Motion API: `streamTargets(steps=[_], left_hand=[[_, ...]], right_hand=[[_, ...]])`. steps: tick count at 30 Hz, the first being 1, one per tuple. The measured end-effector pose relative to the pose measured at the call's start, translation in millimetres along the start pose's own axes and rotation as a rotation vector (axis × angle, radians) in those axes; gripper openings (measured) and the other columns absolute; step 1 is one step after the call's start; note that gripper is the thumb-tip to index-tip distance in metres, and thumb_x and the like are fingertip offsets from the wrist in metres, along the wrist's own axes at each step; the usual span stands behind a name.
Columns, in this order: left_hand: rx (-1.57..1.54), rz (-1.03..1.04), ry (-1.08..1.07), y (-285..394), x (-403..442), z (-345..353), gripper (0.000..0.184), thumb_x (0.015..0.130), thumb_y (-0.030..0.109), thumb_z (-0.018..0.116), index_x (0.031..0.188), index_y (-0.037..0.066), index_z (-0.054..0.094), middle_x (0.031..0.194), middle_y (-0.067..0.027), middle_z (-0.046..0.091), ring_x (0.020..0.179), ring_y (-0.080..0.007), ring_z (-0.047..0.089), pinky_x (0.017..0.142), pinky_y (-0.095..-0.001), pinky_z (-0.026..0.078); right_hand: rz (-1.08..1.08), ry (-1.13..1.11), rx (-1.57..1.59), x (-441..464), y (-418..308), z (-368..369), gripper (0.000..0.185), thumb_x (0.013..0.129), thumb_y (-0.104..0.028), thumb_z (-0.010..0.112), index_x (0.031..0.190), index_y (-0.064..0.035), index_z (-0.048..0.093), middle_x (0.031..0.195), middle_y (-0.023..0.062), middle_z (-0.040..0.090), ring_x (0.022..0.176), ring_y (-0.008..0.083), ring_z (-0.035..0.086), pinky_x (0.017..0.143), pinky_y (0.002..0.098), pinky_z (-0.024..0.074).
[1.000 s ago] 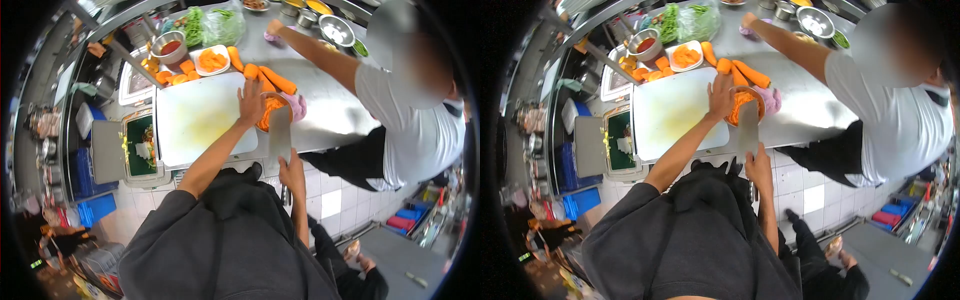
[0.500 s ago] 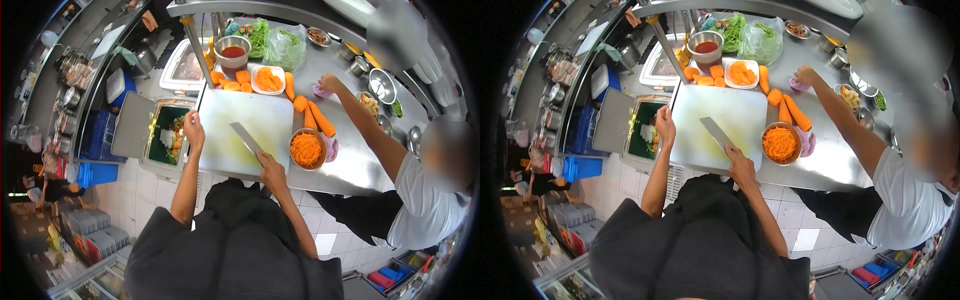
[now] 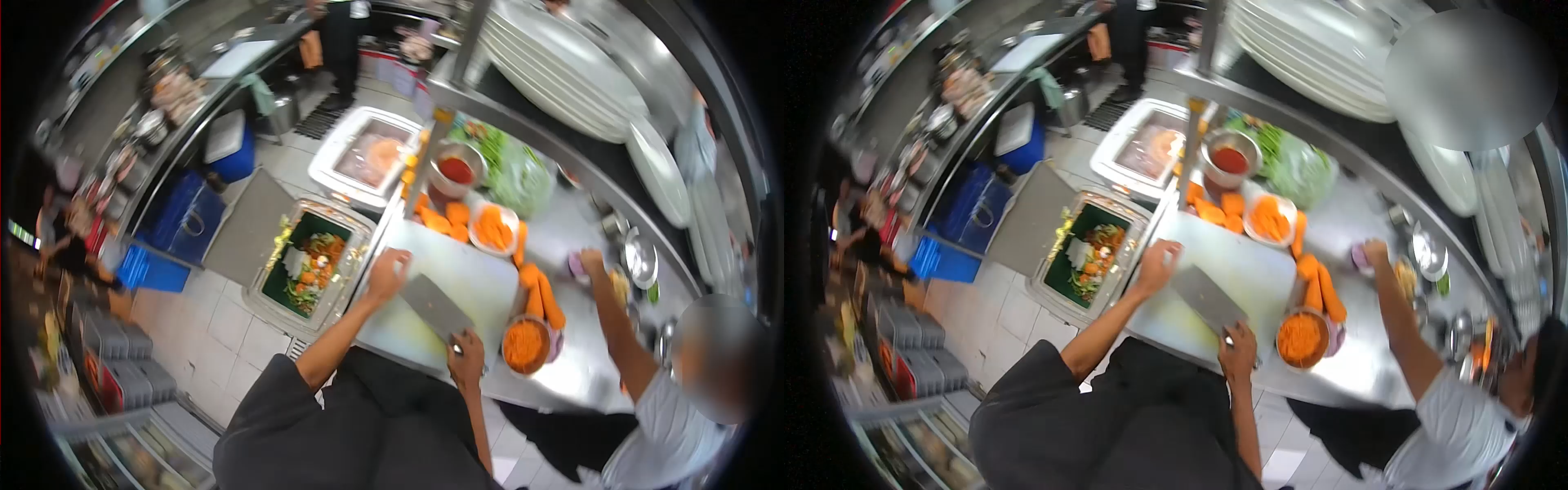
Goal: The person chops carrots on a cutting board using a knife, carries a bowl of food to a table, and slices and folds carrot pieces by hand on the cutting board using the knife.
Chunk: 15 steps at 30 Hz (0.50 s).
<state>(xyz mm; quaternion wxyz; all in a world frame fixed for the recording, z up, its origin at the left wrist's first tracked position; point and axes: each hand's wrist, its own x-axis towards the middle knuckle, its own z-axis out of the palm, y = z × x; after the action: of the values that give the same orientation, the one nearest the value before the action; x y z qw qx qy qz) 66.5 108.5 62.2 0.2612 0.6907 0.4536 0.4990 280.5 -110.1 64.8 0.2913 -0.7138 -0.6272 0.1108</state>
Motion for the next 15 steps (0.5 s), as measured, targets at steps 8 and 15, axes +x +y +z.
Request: streamTargets(steps=[8,15], left_hand=[[0.363,0.196,-0.172,6,72,72,0.032,0.086,0.019,0.068,0.115,0.008,0.063,0.118,-0.0149,0.058,0.109,-0.0320,0.055,0.094,-0.0432,0.043],[0.762,0.254,-0.464,-24,101,101,0.048,0.085,0.043,0.065,0.115,0.006,0.061,0.118,-0.0147,0.056,0.122,-0.0337,0.045,0.100,-0.0539,0.032]], right_hand=[[0.068,0.157,-0.115,-21,-5,9,0.047,0.075,-0.022,0.079,0.118,-0.0127,0.065,0.127,0.0164,0.059,0.116,0.0339,0.056,0.097,0.0462,0.0397],[0.080,0.249,-0.232,-23,12,22,0.053,0.072,-0.031,0.082,0.118,-0.0150,0.064,0.124,0.0121,0.061,0.113,0.0305,0.058,0.094,0.0447,0.0402]])
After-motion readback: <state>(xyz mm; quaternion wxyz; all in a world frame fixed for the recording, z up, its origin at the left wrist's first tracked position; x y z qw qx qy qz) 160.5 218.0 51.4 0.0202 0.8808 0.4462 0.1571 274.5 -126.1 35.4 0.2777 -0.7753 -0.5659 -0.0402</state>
